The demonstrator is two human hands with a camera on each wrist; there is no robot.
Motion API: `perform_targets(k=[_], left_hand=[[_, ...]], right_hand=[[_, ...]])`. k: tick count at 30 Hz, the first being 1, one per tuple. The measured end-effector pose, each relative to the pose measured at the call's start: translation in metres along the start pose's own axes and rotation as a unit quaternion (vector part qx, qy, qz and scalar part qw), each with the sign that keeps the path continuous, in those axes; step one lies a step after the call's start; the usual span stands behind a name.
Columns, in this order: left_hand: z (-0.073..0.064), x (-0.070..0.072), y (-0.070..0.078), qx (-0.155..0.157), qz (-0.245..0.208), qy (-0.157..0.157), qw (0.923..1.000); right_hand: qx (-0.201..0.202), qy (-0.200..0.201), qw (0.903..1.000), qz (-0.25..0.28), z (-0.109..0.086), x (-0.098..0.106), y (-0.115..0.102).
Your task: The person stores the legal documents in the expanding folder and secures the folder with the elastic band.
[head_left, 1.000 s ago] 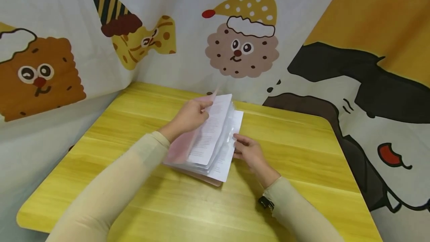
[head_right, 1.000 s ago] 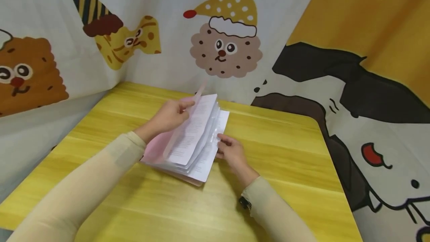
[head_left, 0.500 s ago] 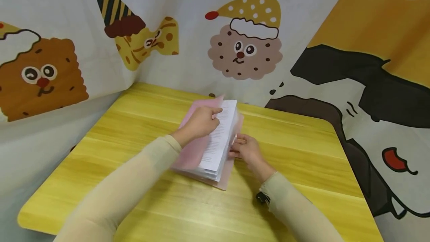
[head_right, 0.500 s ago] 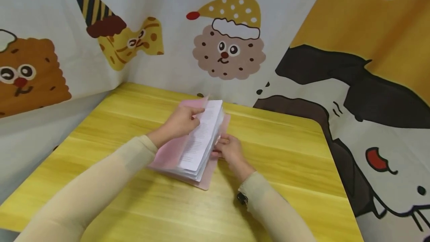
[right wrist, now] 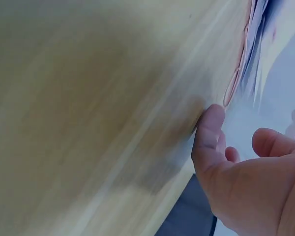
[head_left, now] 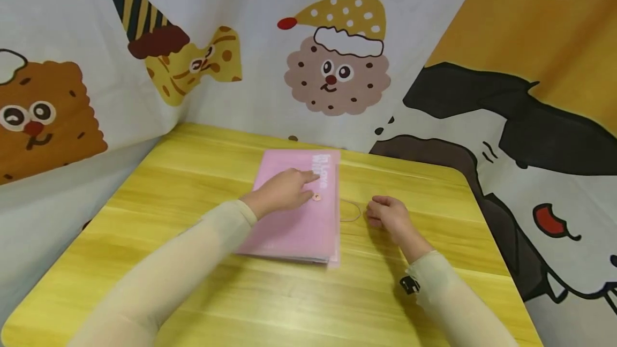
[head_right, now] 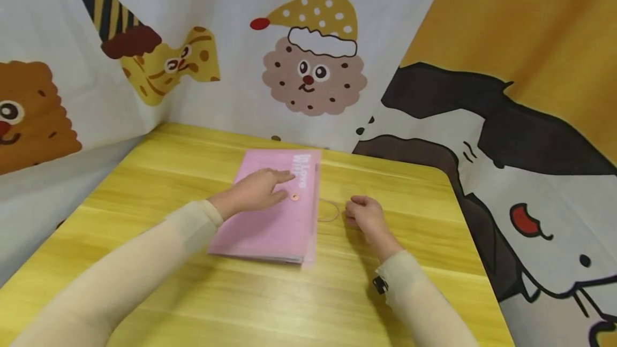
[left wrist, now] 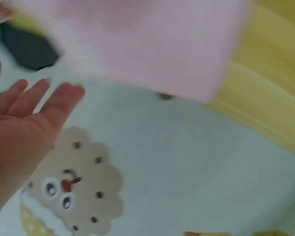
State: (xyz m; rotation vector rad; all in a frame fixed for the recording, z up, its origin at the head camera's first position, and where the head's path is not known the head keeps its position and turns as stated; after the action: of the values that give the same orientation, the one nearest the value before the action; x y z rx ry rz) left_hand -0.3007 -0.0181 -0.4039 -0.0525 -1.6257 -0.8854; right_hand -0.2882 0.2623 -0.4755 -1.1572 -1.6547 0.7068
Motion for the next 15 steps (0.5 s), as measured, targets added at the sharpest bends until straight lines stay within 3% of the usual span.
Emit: perform_targets(k=[4, 8, 15], left_hand=[[-0.012, -0.011, -0.027, 0.033, 0.082, -0.052, 0.9947], [-0.02, -0.023, -0.042, 0.057, 0.094, -0.092, 0.9897], [-0.021, -0.041, -0.058, 0.073, 0.129, -0.116, 0.9822]], right_hand=[[-0.022, -0.031, 0.9989, 0.029, 0.001, 0.005, 0.001], [-0.038, -0.048, 0.9968, 0.051, 0.002, 0.005, 0.002], [-0.041, -0.061, 0.9954, 0.061, 0.005, -0.001, 0.006]])
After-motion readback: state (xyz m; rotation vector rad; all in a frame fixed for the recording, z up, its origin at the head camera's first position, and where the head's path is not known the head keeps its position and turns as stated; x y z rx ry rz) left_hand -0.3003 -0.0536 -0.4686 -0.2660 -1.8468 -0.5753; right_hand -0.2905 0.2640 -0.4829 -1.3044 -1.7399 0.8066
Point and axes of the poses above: each hand's wrist, its own z-axis towards the middle knuckle, its own x-axis out of the back of the hand, y = z × x, the point moved 4 cm from there along z, towards the middle knuckle, and after that the axes turned 7 degrees about -z, right-handed, at the moved point
